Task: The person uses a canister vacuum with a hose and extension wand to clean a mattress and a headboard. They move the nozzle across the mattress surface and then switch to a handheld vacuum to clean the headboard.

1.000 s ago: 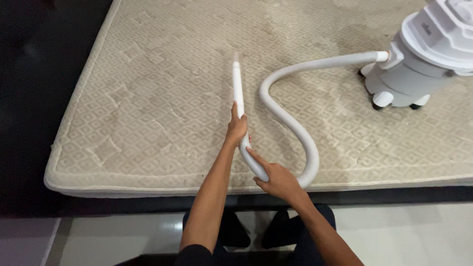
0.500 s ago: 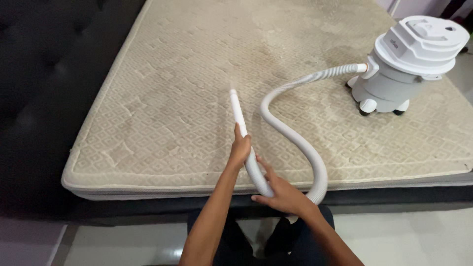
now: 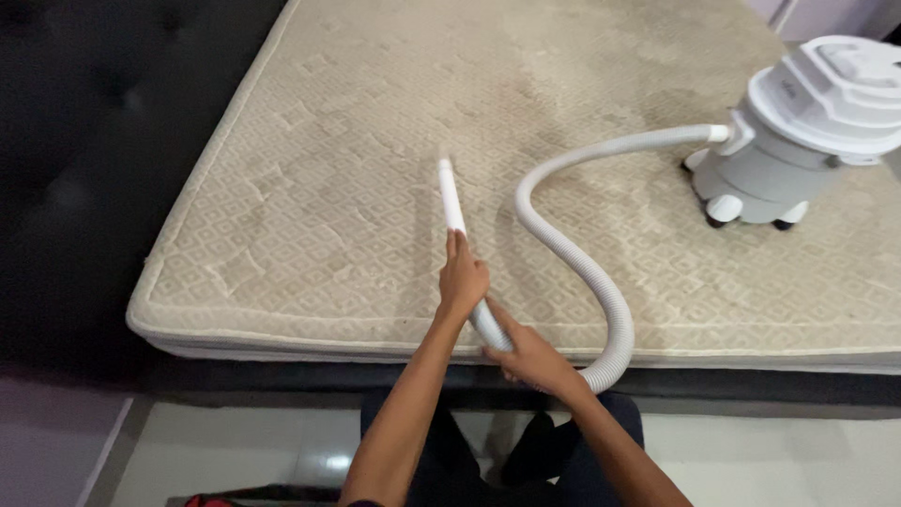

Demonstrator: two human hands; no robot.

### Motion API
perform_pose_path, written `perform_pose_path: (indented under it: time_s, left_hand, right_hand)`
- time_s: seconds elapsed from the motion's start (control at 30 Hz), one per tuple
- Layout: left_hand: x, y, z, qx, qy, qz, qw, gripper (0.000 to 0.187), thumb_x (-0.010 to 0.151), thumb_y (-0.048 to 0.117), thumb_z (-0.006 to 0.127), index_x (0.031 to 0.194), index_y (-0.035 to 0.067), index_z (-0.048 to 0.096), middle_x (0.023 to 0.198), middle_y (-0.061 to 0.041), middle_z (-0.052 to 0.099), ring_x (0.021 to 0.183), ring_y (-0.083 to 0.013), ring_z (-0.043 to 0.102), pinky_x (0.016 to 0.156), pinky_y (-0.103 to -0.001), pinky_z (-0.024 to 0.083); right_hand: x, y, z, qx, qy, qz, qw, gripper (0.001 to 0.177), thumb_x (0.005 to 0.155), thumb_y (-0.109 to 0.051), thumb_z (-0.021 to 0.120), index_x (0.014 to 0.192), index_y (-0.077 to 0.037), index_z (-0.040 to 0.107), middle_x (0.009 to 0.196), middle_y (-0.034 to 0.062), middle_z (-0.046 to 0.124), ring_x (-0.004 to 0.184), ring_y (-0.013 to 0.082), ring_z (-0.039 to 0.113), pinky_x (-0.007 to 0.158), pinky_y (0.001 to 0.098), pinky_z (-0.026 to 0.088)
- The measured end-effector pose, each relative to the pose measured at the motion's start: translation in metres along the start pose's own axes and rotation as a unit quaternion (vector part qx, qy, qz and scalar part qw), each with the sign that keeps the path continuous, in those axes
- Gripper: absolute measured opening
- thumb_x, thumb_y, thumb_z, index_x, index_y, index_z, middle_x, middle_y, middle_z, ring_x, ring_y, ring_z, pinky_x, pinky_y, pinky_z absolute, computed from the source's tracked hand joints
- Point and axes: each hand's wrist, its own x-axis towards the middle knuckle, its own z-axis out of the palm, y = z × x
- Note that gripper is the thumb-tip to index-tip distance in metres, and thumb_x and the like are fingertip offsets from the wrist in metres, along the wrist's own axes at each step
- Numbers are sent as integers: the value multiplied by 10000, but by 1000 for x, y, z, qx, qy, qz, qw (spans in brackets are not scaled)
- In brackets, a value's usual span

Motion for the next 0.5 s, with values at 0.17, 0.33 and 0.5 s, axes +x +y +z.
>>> perform_pose_path:
  time_s: [0.17, 0.33, 0.5]
  left_hand:
    - [37, -8, 5, 9, 28, 6, 1000, 763, 891, 151, 541, 1580, -4, 252, 1679, -173, 215, 1124, -455, 652, 934, -490, 549]
    - [77, -19, 5, 46, 17, -11, 999, 748, 900, 149, 534, 1582, 3, 266, 1684, -160, 226, 1105, -455, 660, 939, -502, 544]
    - [91, -24, -2, 67, 21, -13, 997, 747, 895, 164, 551, 1574, 12, 283, 1676, -155, 245, 1131, -459, 645, 961, -509, 527]
  right_hand:
    - [43, 20, 4, -88, 74, -101, 988, 991, 841, -223, 783, 1628, -124, 190, 885, 240, 684, 725, 328, 688, 675, 429, 541]
    - [79, 22, 0, -122, 55, -37, 990, 1060, 765, -209, 787, 1623, -125, 170, 984, 292, 716, 886, 420, 714, 804, 479, 533]
    - [99, 16, -3, -102, 55, -107, 988, 1033, 795, -194, 791, 1614, -79, 172, 995, 290, 711, 880, 412, 718, 809, 476, 534]
